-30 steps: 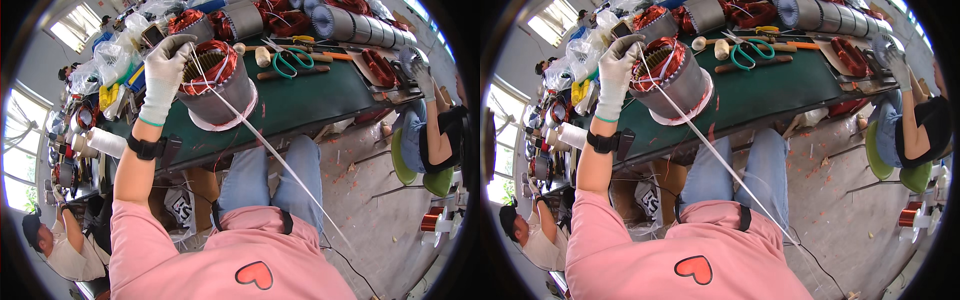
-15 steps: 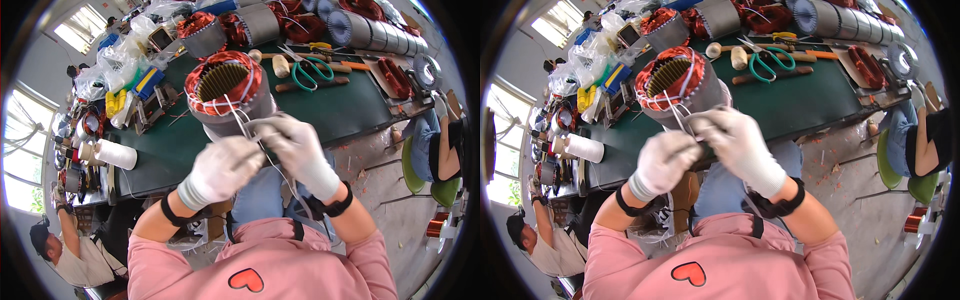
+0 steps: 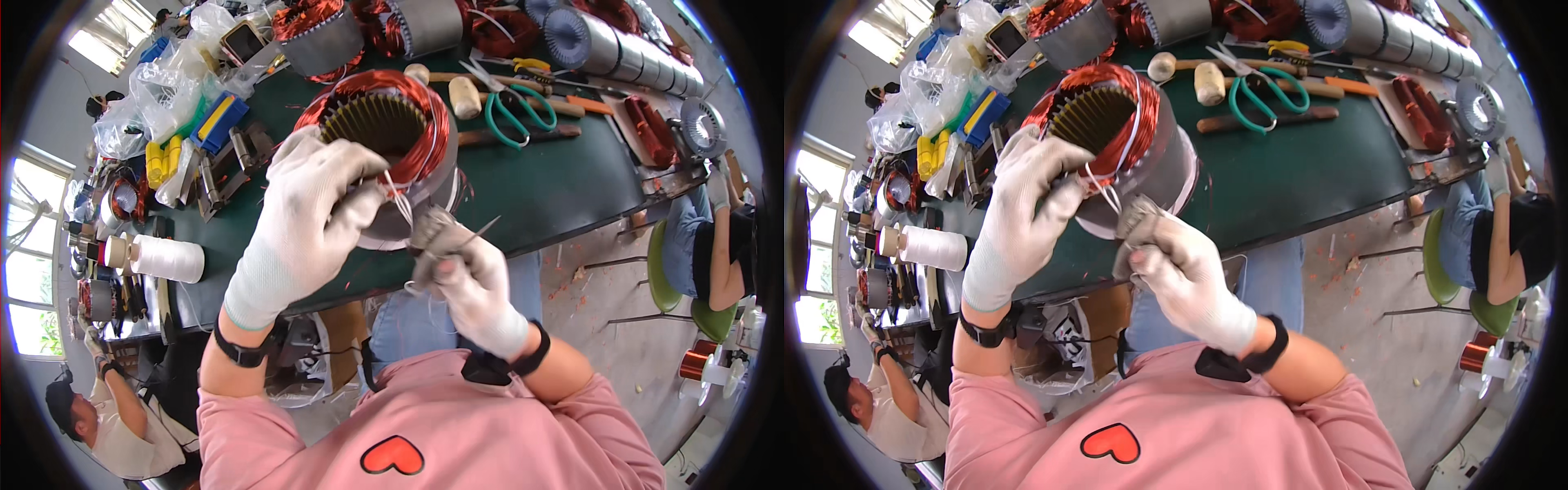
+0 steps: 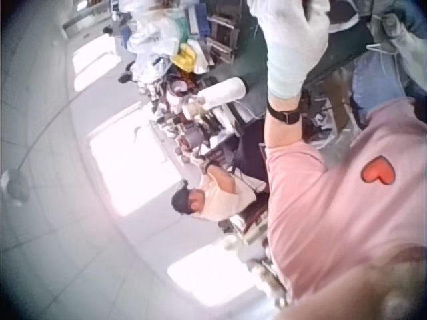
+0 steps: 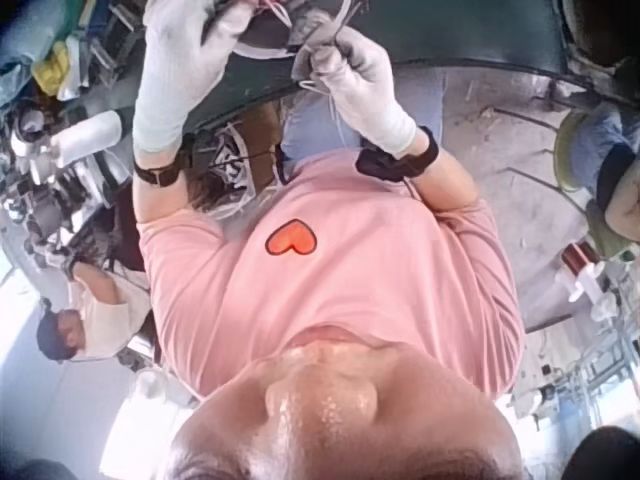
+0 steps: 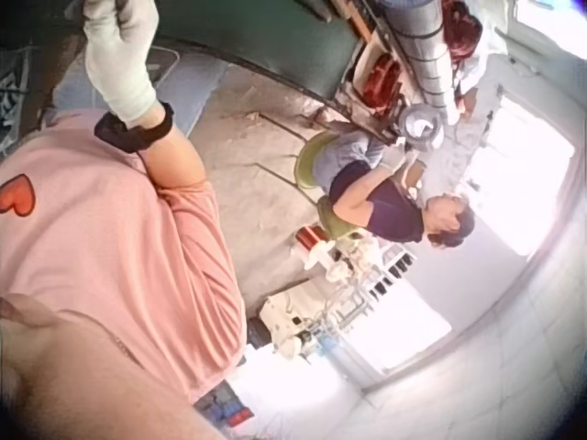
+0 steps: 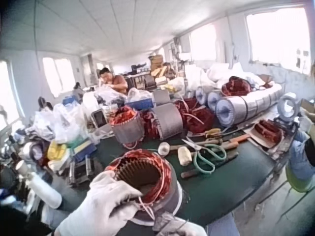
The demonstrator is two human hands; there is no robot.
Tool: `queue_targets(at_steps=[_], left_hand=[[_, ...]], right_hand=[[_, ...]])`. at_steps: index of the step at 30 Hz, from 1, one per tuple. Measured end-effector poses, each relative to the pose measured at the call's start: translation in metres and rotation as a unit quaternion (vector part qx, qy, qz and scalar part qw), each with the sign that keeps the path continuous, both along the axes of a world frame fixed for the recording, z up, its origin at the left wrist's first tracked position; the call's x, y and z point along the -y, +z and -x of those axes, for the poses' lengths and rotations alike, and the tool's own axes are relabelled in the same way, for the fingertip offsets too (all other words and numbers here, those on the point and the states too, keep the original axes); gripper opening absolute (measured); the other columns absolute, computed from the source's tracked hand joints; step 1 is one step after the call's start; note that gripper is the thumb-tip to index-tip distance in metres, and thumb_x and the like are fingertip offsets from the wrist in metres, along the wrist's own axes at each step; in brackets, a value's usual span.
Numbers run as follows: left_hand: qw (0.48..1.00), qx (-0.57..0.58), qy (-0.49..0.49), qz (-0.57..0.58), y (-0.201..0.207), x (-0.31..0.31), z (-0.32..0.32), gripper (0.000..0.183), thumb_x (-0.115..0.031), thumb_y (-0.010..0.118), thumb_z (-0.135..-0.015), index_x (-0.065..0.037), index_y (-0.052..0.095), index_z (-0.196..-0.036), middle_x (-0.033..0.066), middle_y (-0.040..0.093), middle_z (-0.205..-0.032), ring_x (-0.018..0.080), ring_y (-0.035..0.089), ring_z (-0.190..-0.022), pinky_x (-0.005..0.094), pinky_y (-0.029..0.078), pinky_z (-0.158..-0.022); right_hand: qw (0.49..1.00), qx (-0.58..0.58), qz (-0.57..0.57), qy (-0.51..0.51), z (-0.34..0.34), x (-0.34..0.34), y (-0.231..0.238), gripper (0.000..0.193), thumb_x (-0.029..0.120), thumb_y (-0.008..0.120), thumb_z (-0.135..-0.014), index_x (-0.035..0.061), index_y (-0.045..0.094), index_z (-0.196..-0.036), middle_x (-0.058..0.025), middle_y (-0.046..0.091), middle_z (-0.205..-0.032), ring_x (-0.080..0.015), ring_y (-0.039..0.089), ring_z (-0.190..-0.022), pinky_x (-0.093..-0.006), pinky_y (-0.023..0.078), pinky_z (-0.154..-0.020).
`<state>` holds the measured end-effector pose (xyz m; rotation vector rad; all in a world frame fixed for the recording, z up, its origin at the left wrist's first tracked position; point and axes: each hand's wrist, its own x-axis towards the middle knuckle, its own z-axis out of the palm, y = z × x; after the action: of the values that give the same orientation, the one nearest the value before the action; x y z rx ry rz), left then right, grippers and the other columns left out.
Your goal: Tying and securing the wire windings of an electric motor stator using thread and a needle tool.
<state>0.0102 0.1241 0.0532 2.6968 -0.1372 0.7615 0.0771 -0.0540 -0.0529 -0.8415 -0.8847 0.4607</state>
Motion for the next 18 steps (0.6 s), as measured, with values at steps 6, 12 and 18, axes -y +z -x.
queue_targets(at_steps=[6,12,18], left_hand=[[1.0,-0.001,0.016,-0.009,-0.005,0.003,0.0,0.009,-0.007,0.066,-0.08,-0.003,0.068,-0.089,0.0091,0.064,-0.079,0.0272,0.056,-0.073,0.0394,0.044,-0.083],[0.993,-0.03,0.002,0.115,0.001,0.005,-0.004,0.014,-0.013,0.072,-0.081,-0.002,0.069,-0.089,0.01,0.066,-0.079,0.0262,0.057,-0.078,0.0387,0.043,-0.087],[0.985,0.043,0.12,0.112,-0.021,0.024,-0.013,0.017,-0.013,0.079,-0.077,-0.002,0.068,-0.082,0.0086,0.064,-0.074,0.0252,0.055,-0.076,0.037,0.044,-0.085]], right_hand=[[0.99,0.122,0.047,-0.06,0.002,0.004,0.027,0.012,0.012,0.061,-0.098,0.0003,0.061,-0.094,-0.0089,0.06,-0.087,-0.0238,0.06,-0.077,-0.0344,0.05,-0.071],[0.974,0.18,0.102,-0.088,-0.004,0.0,0.008,0.008,0.007,0.063,-0.092,0.0013,0.062,-0.088,-0.013,0.058,-0.085,-0.032,0.06,-0.082,-0.036,0.05,-0.074],[0.936,-0.274,0.179,-0.13,-0.009,0.026,0.011,0.025,0.028,0.049,-0.106,0.0047,0.06,-0.104,-0.0012,0.058,-0.067,-0.0051,0.042,-0.043,-0.0208,0.036,-0.043]])
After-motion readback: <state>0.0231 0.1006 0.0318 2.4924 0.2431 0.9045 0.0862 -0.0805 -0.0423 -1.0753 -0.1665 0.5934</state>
